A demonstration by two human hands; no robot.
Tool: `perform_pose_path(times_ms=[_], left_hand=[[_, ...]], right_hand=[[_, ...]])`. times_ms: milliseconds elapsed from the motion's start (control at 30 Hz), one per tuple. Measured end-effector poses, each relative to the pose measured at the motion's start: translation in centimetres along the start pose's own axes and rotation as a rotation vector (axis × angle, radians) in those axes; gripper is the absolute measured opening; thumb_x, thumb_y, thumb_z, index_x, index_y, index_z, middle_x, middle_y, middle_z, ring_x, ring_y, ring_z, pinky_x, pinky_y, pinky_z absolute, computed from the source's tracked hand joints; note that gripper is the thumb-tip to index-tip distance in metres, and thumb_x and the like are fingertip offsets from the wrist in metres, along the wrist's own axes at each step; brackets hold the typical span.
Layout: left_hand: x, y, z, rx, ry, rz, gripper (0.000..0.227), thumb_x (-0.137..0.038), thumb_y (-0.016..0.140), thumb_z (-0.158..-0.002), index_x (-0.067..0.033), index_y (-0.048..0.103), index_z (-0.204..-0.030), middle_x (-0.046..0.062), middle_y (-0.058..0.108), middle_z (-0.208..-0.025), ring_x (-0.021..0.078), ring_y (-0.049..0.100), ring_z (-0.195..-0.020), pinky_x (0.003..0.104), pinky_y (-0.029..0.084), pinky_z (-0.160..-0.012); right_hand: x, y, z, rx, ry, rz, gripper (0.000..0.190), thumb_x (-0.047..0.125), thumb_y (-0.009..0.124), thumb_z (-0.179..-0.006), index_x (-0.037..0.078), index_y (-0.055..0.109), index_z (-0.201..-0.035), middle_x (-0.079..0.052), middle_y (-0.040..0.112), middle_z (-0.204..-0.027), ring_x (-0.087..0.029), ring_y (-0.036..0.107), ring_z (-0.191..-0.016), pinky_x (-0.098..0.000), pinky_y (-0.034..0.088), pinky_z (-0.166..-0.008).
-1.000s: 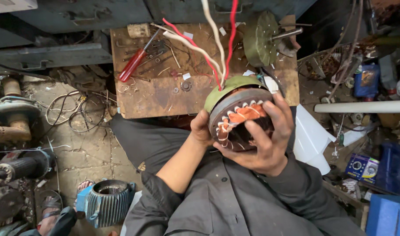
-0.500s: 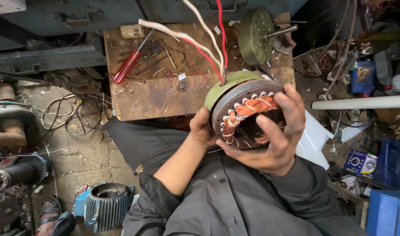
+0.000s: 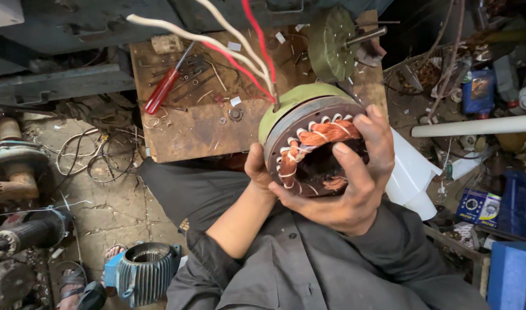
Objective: The person assembles an electric motor by inserting a stator into a rotor housing and securing it with a metal band. They use a wrench to tighten the band and a hammer to tap the assembly into place.
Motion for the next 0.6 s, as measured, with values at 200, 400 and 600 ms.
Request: perform_pose_path(times_ms=[200, 400, 600], left_hand=[[-0.3, 0.2, 1.1, -0.035, -0.020, 0.043, 0.100, -0.069, 0.060, -0.093, -0.0049, 0.031, -0.165, 0.020, 0.042, -0.164, 0.0368, 0.045, -0.150, 0.056, 0.036, -0.126], [-0.6, 0.2, 1.5, -0.057, -0.011, 0.027, 0.102, -0.071, 0.060, -0.089, -0.0061, 0.033, -0.163, 0.019, 0.043, -0.163, 0.0353, 0.045, -0.149, 0.055, 0.036, -0.126], [-1.6, 1.9, 0.8, 0.053, 0.053, -0.249, 0.115, -0.055, 0.087, -0.077, 0.0063, 0.035, -0.159, 0.021, 0.047, -0.156, 0.0294, 0.050, -0.142, 0.048, 0.038, -0.122]], right_hand=[[0.9, 0.1, -0.5, -0.024, 0.012, 0.028, 0.100, 0.049, 0.099, -0.072, 0.012, 0.034, -0.139, -0.017, 0.032, -0.149, -0.048, 0.042, -0.138, -0.0713, 0.044, -0.118], [1.6, 0.5, -0.8, -0.068, 0.030, 0.042, 0.097, 0.048, 0.100, -0.077, 0.012, 0.034, -0.138, -0.016, 0.032, -0.149, -0.048, 0.042, -0.138, -0.0681, 0.046, -0.115], [1.6, 0.3, -0.9, -0.047, 0.060, 0.034, 0.094, 0.057, 0.098, -0.074, 0.007, 0.039, -0.128, -0.021, 0.034, -0.144, -0.050, 0.043, -0.132, -0.0732, 0.047, -0.115]])
Point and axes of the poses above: each hand's wrist, its own z-axis away from the middle knuckle, its own y-axis out of the palm, x = y × z, the point moved 4 cm from there along -z, towards the middle knuckle
